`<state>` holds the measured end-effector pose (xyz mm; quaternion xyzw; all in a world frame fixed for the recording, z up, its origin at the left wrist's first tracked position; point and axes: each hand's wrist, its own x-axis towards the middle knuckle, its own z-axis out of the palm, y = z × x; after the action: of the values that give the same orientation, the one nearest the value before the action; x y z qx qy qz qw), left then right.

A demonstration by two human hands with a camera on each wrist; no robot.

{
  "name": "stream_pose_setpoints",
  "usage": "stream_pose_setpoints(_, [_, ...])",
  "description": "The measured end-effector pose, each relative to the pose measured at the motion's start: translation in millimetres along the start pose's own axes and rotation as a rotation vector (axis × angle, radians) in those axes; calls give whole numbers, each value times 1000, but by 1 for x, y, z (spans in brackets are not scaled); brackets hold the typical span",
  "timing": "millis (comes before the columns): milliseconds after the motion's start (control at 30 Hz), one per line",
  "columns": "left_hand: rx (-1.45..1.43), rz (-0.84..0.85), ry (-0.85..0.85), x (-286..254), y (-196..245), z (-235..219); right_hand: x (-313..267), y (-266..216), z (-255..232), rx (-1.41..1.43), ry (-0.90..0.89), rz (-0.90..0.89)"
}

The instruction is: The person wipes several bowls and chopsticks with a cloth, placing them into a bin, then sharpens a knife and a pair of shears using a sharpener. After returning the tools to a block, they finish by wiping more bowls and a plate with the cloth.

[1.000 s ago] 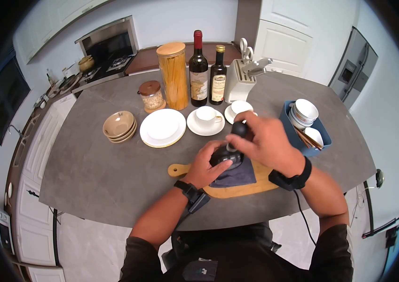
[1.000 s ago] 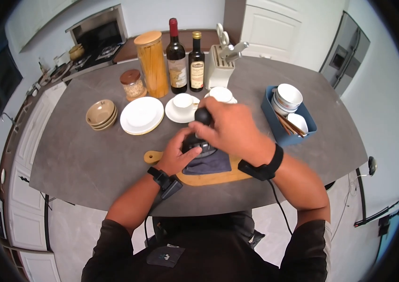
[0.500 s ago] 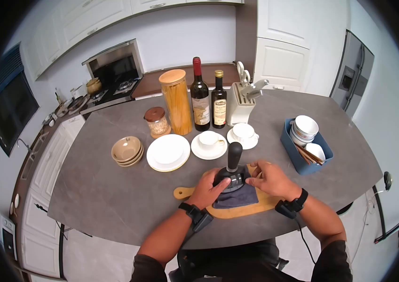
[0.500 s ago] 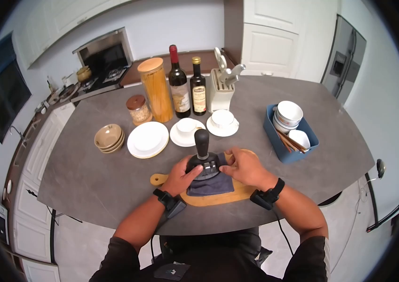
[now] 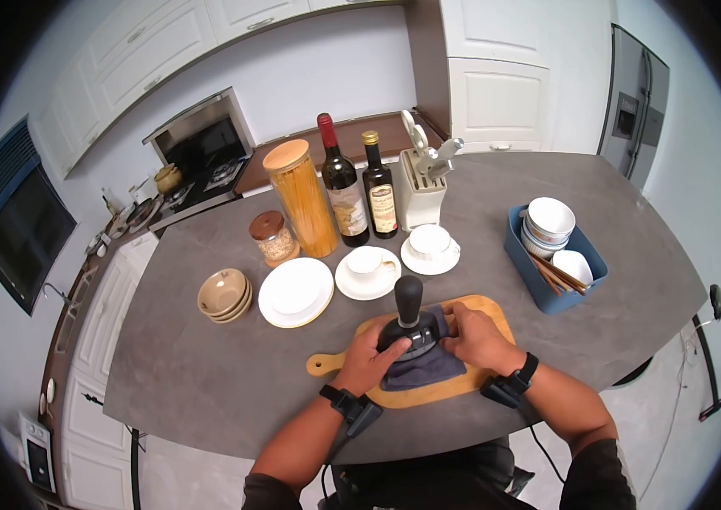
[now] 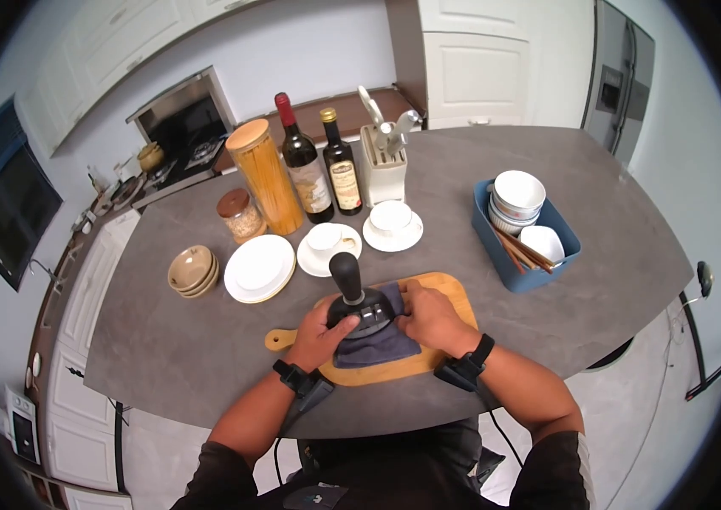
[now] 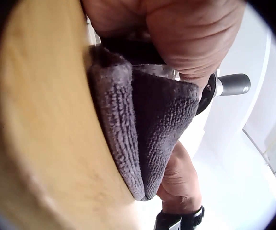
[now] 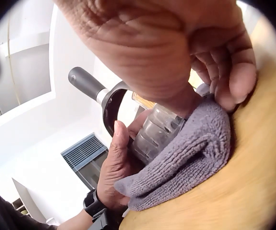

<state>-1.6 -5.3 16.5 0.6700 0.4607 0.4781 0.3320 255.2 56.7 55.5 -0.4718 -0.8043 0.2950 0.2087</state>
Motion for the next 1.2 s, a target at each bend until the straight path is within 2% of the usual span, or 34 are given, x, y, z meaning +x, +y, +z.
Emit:
stream_pose_setpoints(133, [-105, -22, -16, 4, 2, 12, 9, 18, -3, 65, 72, 17])
stream_pose_setpoints(233, [-51, -7, 3, 6, 0, 20, 12, 30, -2, 96, 131, -39])
stream_pose_setpoints(333, [-81, -4, 9, 7, -1, 19, 9, 46, 10, 242, 170, -88])
stream_pose_setpoints(400, [-104, -4, 9, 6, -3, 19, 10, 52, 12, 471, 191, -68])
stream_pose_setpoints(433, [-89, -7, -2, 6, -5, 18, 13, 57, 10, 464, 187, -69])
stream_pose_setpoints(500, [-84, -14, -11, 2, -7, 17, 16, 68, 3, 639, 142, -28])
stream_pose_setpoints(633, [-130, 5, -40, 5, -8, 13, 31, 57, -37, 598, 132, 35])
stream_pose_setpoints(767, [-153, -41, -59, 3, -1, 10, 76, 23, -101, 84, 503, -243])
stream_pose_setpoints(833, [-167, -56, -54, 2, 4, 9, 89, -33, -135, -102, 611, -312])
stream_pose_setpoints(933, [-175, -33, -44, 3, -3, 11, 119, -73, -155, -261, 615, -332])
stream_pose_setpoints(1000, [-168, 12, -43, 2, -4, 11, 142, -80, -154, -512, 584, -248])
stream_pose_setpoints(1033, [-181, -16, -45, 1, -3, 11, 153, -80, -153, -515, 588, -252])
stream_pose_setpoints(1100, [-193, -36, -39, 1, -2, 10, 176, -80, -147, -630, 398, -49])
stream_pose_setpoints(1200, [-209, -34, -26, 0, -4, 11, 200, -72, -139, -596, 386, -9])
